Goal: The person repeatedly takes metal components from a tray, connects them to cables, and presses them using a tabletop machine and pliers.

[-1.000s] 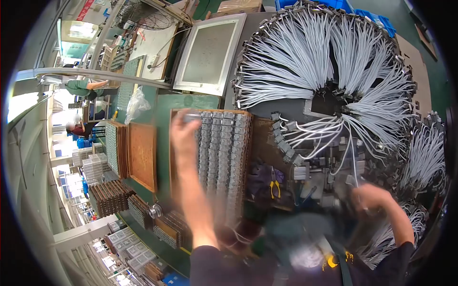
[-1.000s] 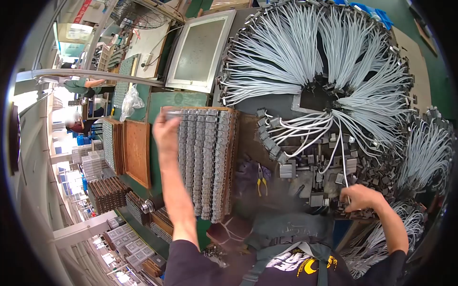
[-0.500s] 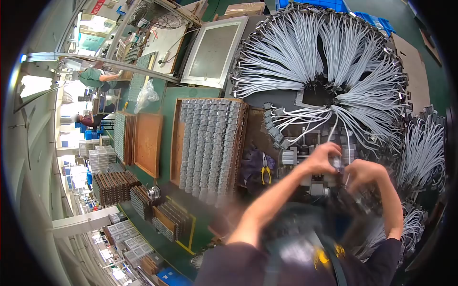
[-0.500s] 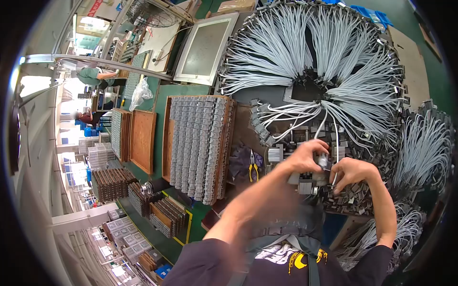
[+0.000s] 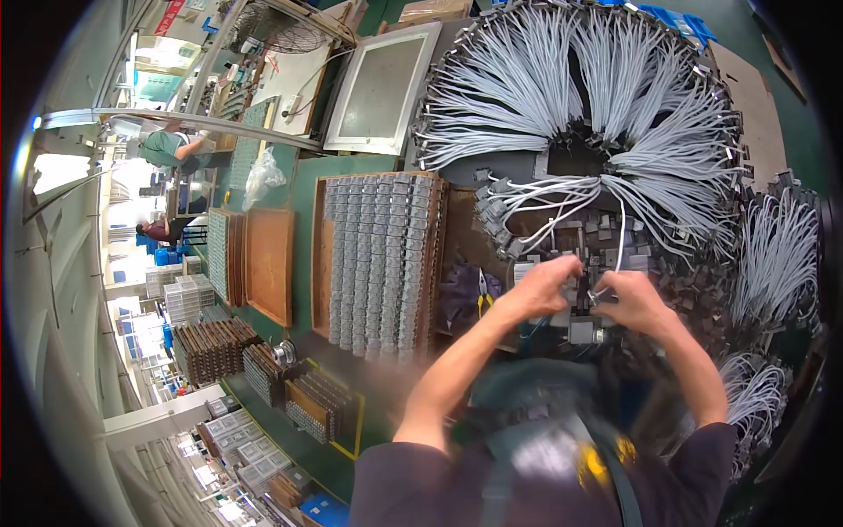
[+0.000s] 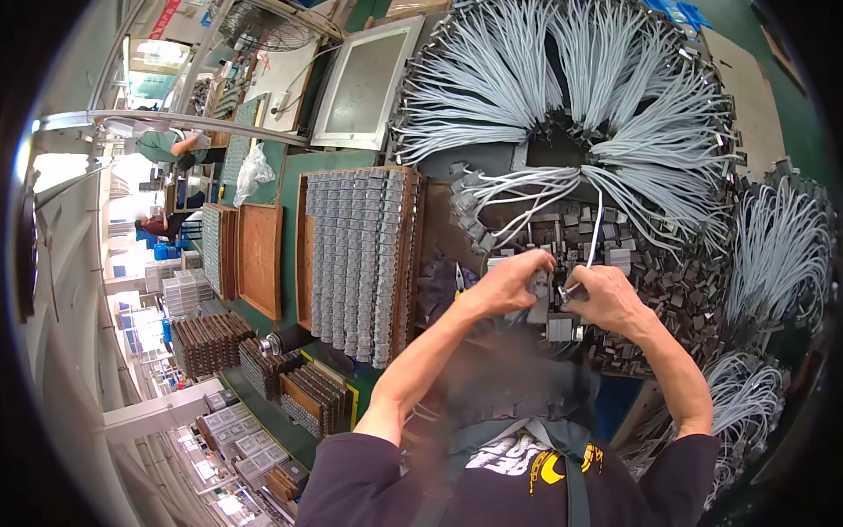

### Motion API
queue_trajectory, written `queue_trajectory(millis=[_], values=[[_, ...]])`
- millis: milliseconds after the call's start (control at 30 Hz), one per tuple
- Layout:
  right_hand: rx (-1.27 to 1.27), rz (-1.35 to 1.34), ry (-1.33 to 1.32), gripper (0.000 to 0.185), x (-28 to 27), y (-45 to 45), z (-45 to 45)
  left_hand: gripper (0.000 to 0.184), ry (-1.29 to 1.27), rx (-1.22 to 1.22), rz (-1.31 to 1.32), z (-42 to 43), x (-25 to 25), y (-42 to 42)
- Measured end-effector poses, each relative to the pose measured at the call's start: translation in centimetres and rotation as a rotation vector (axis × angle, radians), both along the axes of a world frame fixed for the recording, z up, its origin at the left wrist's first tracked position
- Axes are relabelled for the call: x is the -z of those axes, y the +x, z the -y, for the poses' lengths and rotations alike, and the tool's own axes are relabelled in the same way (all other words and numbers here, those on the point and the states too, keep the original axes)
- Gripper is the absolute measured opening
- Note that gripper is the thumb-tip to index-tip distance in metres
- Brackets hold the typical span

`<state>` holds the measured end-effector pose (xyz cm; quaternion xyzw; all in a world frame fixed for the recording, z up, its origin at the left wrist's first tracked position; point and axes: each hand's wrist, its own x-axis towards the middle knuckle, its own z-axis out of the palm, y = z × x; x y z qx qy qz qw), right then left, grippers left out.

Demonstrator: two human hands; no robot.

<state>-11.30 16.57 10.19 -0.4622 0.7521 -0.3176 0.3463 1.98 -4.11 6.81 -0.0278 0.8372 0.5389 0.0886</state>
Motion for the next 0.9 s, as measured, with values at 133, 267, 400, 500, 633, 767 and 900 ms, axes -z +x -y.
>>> queue_trajectory(millis=[133,267,400,500,633,767,900], values=[[-0.092,0.137,0.053,0.036,-1.6,-0.1,0.8,0.056,0.181,-0.044,0.084,-2.2,1.9,2.4],[-0.141,0.188,0.141,0.035,-1.7,-0.2,1.3,0.06,0.324,-0.106,0.187,-3.3,2.7,3.7],[-0.104,0.232,0.006,0.033,-0.1,0.1,0.7,0.063,0.375,-0.154,0.244,-3.2,3.0,4.1],[-0.099,0.288,0.075,0.035,-0.6,0.2,0.7,0.061,0.529,-0.186,0.276,-2.9,3.9,4.4],[-0.071,0.308,0.076,0.039,0.7,0.5,0.1,0.058,0.563,-0.229,0.362,-2.7,2.6,3.9],[-0.095,0.229,0.053,0.041,0.7,0.7,0.1,0.06,0.652,-0.265,0.523,-2.3,1.6,3.7],[-0.077,0.198,-0.003,0.041,1.9,1.2,0.0,0.059,0.767,-0.306,0.53,-2.4,1.5,3.5]])
